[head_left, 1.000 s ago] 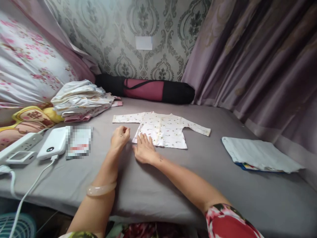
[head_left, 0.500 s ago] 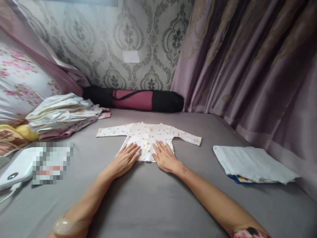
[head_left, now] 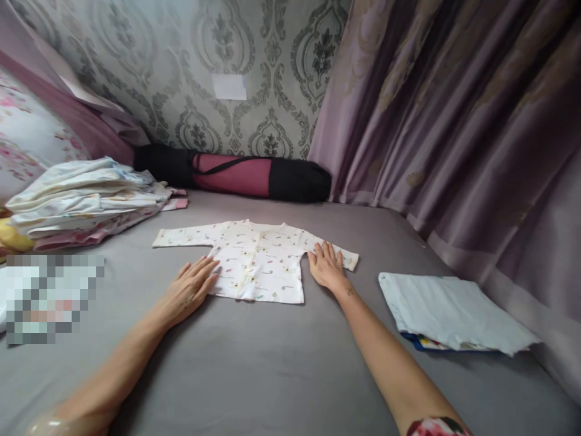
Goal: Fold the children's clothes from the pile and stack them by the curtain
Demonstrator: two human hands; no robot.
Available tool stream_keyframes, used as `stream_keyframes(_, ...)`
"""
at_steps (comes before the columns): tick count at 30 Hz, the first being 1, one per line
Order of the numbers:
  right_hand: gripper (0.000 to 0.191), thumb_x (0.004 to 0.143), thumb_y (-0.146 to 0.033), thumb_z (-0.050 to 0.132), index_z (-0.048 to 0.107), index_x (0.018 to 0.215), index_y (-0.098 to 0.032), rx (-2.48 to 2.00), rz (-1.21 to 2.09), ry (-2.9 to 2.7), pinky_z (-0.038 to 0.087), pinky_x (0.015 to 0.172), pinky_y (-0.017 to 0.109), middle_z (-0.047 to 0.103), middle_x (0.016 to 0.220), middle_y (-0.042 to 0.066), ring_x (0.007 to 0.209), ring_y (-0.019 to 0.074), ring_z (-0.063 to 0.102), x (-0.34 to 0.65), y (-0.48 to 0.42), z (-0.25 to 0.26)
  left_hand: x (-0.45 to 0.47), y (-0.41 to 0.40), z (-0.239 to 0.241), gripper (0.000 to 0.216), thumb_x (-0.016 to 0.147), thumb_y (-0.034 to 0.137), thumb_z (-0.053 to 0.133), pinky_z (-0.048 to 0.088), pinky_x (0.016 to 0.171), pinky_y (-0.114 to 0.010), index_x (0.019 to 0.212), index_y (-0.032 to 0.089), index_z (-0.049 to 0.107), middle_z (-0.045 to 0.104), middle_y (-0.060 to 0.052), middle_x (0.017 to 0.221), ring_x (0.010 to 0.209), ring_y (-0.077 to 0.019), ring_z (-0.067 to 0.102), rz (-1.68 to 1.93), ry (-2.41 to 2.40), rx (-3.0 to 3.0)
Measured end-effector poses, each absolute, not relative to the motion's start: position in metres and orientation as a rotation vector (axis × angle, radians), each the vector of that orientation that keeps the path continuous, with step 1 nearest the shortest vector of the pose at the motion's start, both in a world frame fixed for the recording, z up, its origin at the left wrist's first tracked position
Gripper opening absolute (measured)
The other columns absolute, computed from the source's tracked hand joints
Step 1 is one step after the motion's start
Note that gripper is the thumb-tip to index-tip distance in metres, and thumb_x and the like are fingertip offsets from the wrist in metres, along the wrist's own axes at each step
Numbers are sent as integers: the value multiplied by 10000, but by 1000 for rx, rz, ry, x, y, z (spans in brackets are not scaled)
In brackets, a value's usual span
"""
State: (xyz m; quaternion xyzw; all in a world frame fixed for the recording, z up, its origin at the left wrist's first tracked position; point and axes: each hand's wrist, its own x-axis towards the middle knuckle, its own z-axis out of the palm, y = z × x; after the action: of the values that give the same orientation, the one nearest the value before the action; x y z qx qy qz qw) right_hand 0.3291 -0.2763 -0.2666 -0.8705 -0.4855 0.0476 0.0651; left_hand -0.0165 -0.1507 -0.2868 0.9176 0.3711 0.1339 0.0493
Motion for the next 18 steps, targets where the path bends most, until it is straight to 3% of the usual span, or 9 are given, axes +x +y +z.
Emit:
stream_keyframes(7, 598, 995, -445, 160, 232, 1513, -155, -2619, 125, -1474, 82, 1136, 516, 191, 1572, 140, 1441, 291, 130, 330, -282, -275, -17, -148, -291, 531, 958, 476, 222, 249, 1143, -447, 1354, 248, 494, 454, -37, 1459, 1383, -224, 352, 414, 1191, 2754)
stream_keyframes(12, 529, 973, -366, 326, 322, 1481, -220, -2520, -110, -1515, 226, 1079, 504, 181, 1570, 150, 1419, 332, 171, 328, -288, -271, -16, -147, -291, 546, 954, 504, 234, 308, 1115, -421, 1309, 212, 529, 489, -77, 1426, 1360, -245, 381, 469, 1168, 2744)
stream_keyframes(15, 441, 960, -264, 349, 497, 1368, -186, -2435, -213, -1625, 315, 1025, 418, 382, 1474, 149, 1321, 294, 346, 328, -292, -272, -16, -146, -293, 551, 952, 514, 250, 330, 1104, -417, 1295, 189, 533, 495, -103, 1410, 1339, -259, 409, 512, 1141, 2747)
stream_keyframes(18, 401, 959, -236, 349, 576, 1285, -184, -2411, -198, -1674, 363, 962, 377, 539, 1335, 123, 1193, 270, 462, 328, -294, -271, -15, -146, -293, 530, 956, 508, 262, 335, 1104, -400, 1274, 189, 541, 501, -107, 1398, 1323, -254, 430, 543, 1113, 2744)
